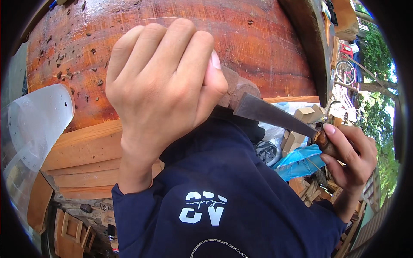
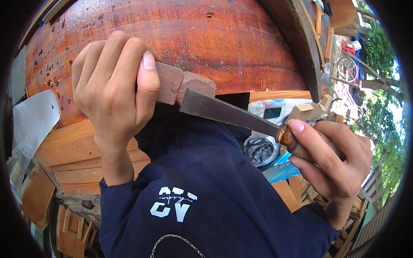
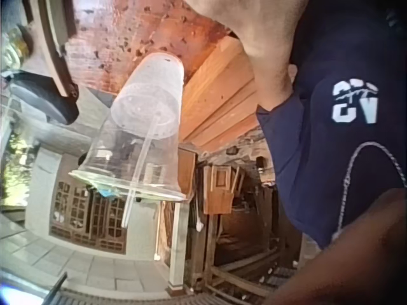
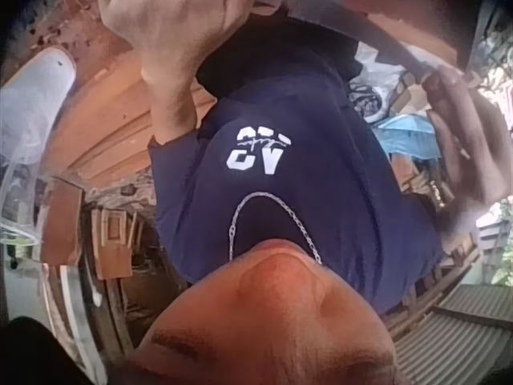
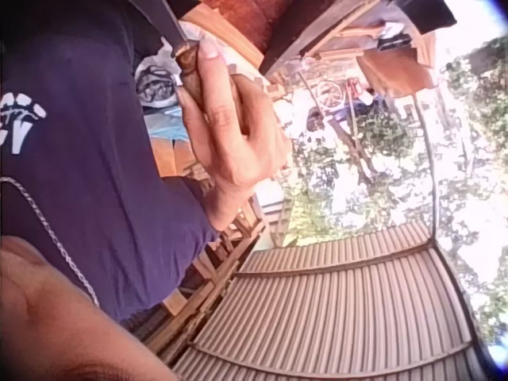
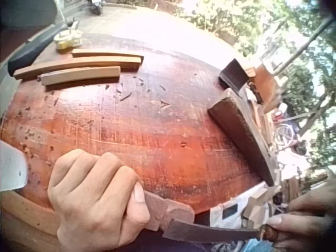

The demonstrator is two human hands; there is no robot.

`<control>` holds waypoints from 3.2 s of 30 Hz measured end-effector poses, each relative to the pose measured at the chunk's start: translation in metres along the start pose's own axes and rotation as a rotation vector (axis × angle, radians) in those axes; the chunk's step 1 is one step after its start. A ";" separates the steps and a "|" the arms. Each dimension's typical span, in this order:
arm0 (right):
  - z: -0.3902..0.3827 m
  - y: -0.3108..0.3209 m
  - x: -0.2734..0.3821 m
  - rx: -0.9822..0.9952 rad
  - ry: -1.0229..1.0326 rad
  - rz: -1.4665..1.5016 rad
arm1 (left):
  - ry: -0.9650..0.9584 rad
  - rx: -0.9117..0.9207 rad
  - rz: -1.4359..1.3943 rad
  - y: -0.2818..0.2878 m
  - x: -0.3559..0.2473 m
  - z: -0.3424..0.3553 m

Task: Carve and shape a wooden object using a hand chisel.

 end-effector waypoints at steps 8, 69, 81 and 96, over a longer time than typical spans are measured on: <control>0.020 0.018 0.044 0.161 -0.157 -0.165 | -0.042 -0.055 -0.013 -0.005 0.001 -0.001; -0.034 -0.094 0.023 -0.148 -0.493 0.824 | 0.020 -0.213 -0.366 -0.007 -0.003 0.020; -0.047 -0.108 -0.022 -0.216 -0.584 1.097 | -0.001 -0.021 -0.293 -0.004 -0.002 0.019; -0.047 -0.155 -0.051 -0.011 -0.500 1.458 | -0.230 0.401 -0.425 -0.034 -0.026 0.067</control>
Point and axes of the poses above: each hand's wrist, its own z-axis towards the middle knuckle, its own y-axis out of the back of the hand, x = y × z, the point moved 3 cm from there along z, towards the middle knuckle, and after that the axes turned 1 degree about z, right-handed, at the moved point
